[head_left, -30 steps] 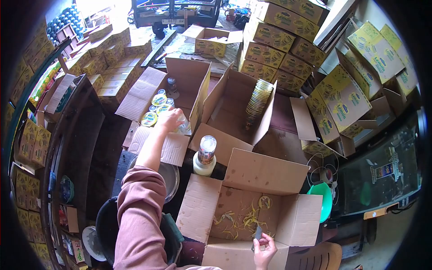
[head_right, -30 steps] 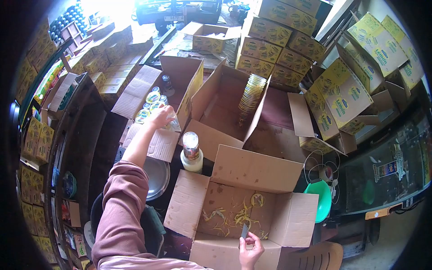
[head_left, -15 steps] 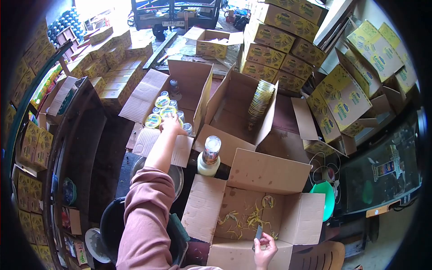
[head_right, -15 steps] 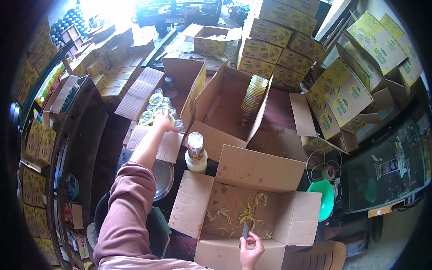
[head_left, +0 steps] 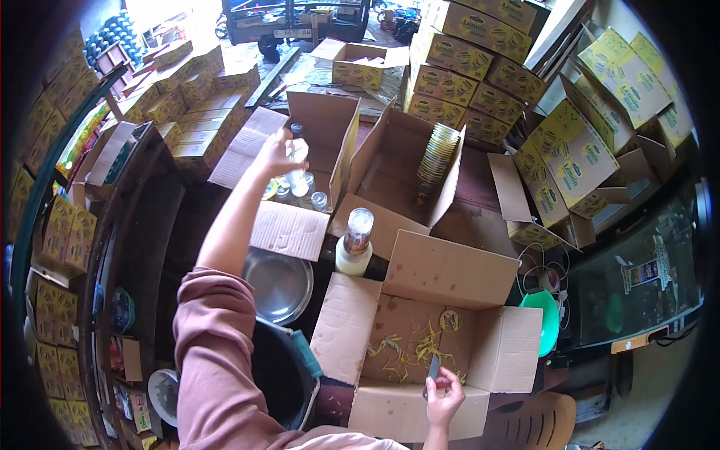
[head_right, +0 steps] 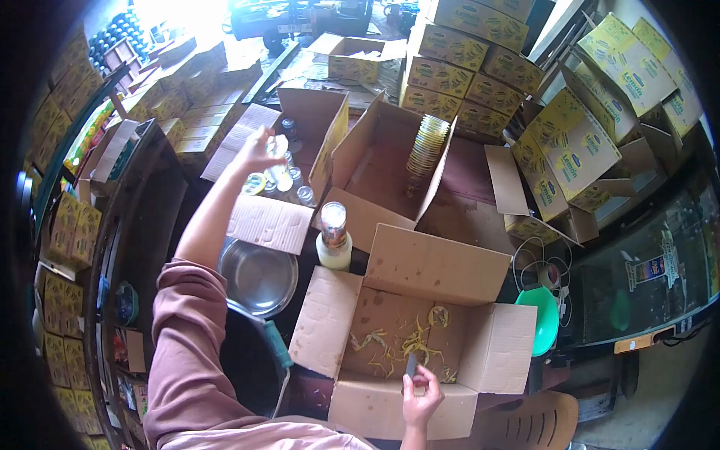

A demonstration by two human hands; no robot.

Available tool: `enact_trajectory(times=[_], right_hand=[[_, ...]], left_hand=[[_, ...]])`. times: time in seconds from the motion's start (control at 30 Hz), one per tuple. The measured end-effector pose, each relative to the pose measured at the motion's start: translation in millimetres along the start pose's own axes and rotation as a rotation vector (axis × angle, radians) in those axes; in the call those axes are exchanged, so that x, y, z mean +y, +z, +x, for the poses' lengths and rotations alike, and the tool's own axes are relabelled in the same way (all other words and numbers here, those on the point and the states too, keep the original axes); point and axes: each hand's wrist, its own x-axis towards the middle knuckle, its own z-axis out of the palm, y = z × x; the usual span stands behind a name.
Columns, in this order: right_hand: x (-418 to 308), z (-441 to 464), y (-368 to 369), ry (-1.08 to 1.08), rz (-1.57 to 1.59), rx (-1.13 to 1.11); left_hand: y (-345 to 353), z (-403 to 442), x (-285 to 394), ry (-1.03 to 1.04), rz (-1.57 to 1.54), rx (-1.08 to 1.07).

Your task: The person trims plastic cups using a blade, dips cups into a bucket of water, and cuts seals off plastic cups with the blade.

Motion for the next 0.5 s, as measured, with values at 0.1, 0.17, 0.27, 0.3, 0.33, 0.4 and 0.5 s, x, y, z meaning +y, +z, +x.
enact_trajectory(times=[0.1, 0.17, 0.27, 0.3, 0.33, 0.4, 0.5], right_hand=[[-17.4, 7.3, 0.2, -0.006, 0.117, 0.003], [-27.1, 11.0, 0.4, 0.066, 0.279, 0.053], [-27.1, 22.4, -1.0, 0.277, 0.564, 0.102], [-28.7, 27.4, -4.5, 0.338, 0.748, 0.047], [-30.2, 31.1, -8.7, 0.402, 0.869, -0.027], [-33.0, 37.2, -13.7, 0.461, 1.006, -0.042], [-46.6, 34.7, -31.3, 0.393, 1.118, -0.184]], left_hand=[[-60.0, -7.9, 33.7, 0.241, -0.12, 0.207], [-90.6, -14.0, 60.9, 0.277, -0.335, 0.354], [-116.6, -45.7, 127.1, 0.228, -0.941, 0.367], [-122.4, -65.7, 158.4, 0.174, -1.192, 0.258], [-119.9, -96.9, 189.5, 0.161, -1.14, 0.223], [-98.2, -119.5, 221.2, -0.119, -1.599, -0.103], [-58.3, -167.8, 252.3, -0.091, -1.414, -0.138]])
